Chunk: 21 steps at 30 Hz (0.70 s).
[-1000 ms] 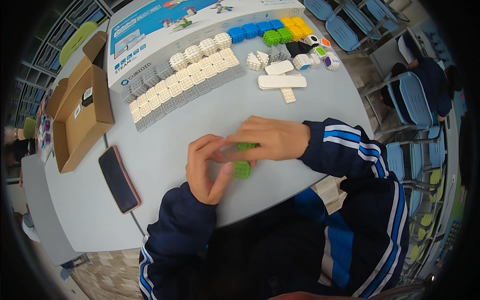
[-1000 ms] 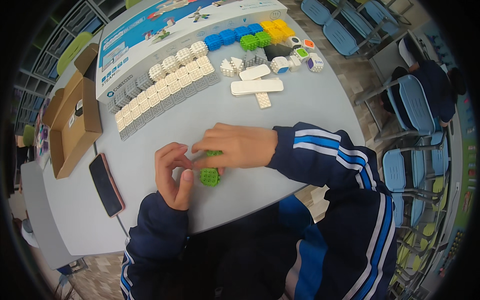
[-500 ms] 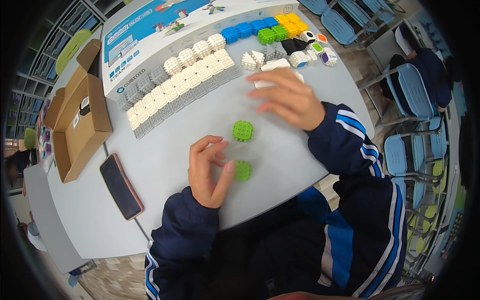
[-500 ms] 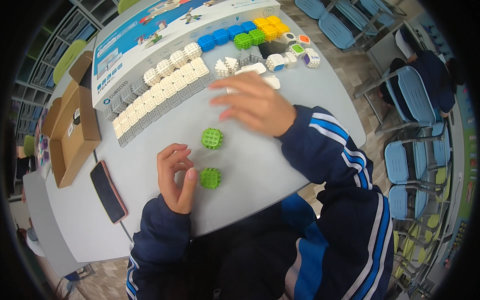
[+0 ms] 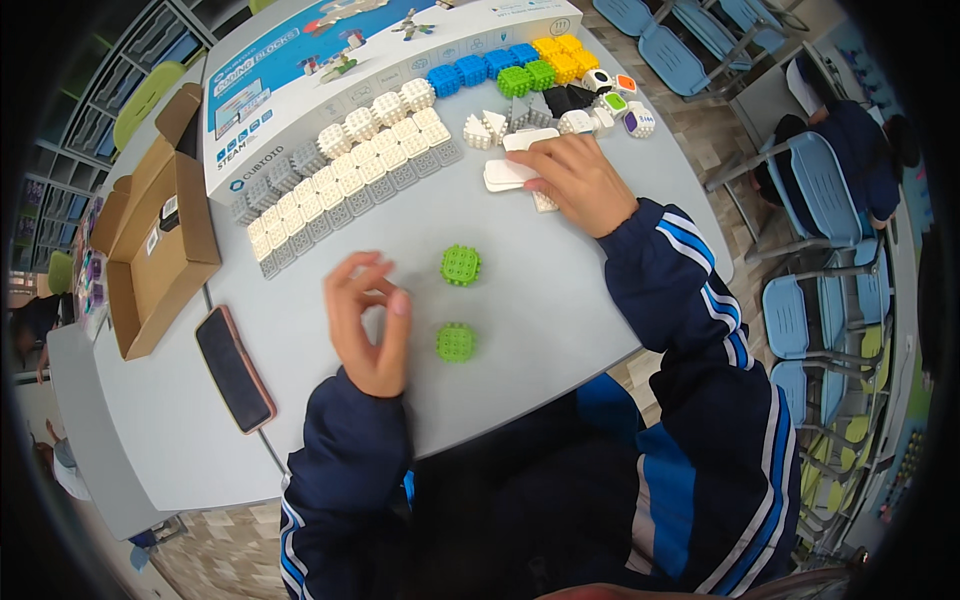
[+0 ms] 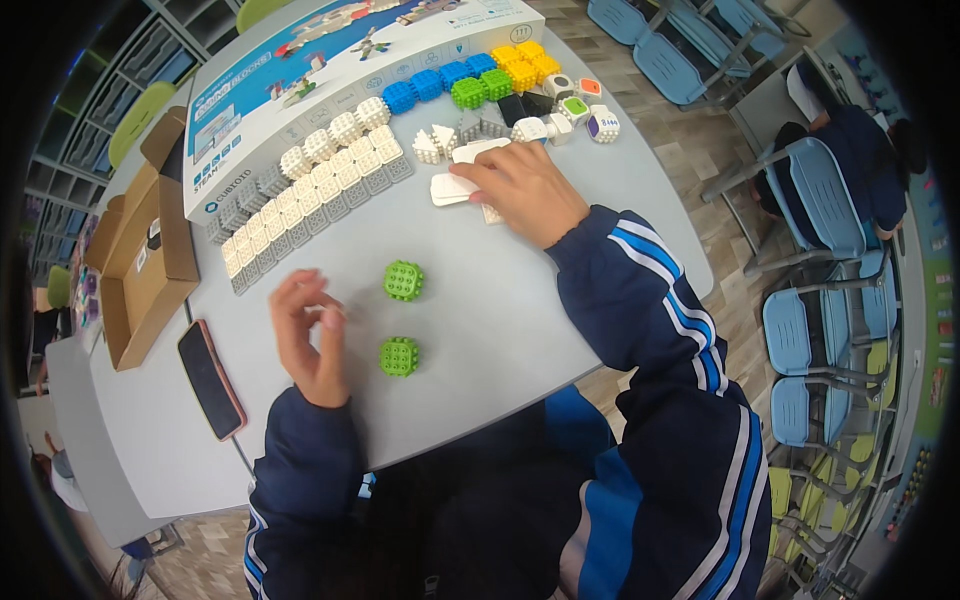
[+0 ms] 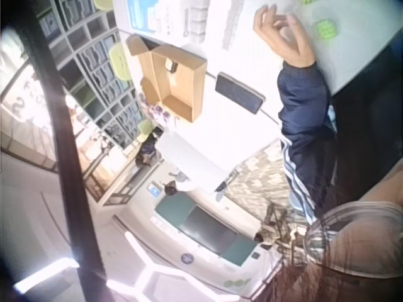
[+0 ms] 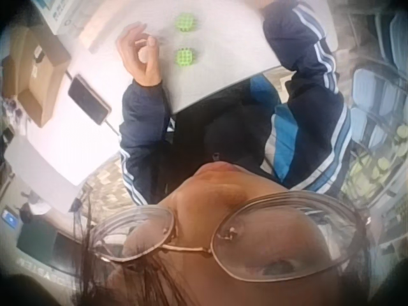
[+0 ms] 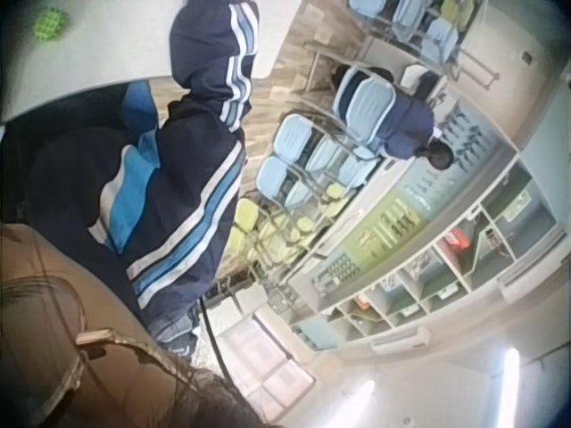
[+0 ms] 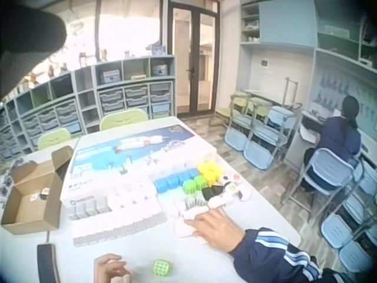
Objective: The person assembles small green, yellow, and white interlocking building blocks on a table. They connect the pieces into small structures, occasionally picking up and repositioning them, and briefly drop a piece before retrieving it from the floor.
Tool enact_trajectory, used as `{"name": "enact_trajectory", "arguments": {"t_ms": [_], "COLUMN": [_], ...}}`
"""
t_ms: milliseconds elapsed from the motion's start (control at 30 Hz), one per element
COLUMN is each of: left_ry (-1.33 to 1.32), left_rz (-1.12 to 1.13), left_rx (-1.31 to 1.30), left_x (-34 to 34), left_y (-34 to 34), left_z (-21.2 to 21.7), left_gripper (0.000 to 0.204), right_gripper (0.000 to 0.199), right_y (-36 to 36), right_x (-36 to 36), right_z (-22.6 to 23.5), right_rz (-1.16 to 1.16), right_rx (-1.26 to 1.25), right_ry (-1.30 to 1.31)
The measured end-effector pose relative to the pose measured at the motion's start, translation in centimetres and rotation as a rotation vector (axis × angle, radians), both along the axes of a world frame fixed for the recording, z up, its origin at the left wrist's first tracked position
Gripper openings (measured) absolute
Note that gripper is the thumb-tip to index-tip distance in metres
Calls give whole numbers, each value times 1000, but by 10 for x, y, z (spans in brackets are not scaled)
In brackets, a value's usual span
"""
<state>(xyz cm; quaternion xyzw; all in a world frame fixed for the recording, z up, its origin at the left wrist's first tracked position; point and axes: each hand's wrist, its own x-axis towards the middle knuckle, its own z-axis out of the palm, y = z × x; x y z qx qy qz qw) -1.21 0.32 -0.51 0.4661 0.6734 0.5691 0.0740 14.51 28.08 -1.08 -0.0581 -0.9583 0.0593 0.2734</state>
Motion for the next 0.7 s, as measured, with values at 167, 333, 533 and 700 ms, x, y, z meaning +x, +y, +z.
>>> {"name": "enact_trajectory", "arguments": {"t_ms": [167, 333, 533, 700], "left_ry": [-354, -419, -416, -337], "left_rz": [410, 663, 590, 703], "left_rx": [281, 466, 381, -113], "left_x": [-61, -184, -238, -302], "left_y": [28, 43, 41, 44], "left_z": [51, 56, 71, 12], "left_gripper": [34, 44, 57, 61], "right_gripper": [43, 40, 41, 60], "right_y": [-1, -2, 68, 199], "right_x": [6, 7, -7, -34], "right_z": [4, 20, 61, 60], "right_rz": [10, -24, -237, -495], "right_rx": [-75, -140, -349, -600], "right_ry": [-55, 87, 374, 192]}}
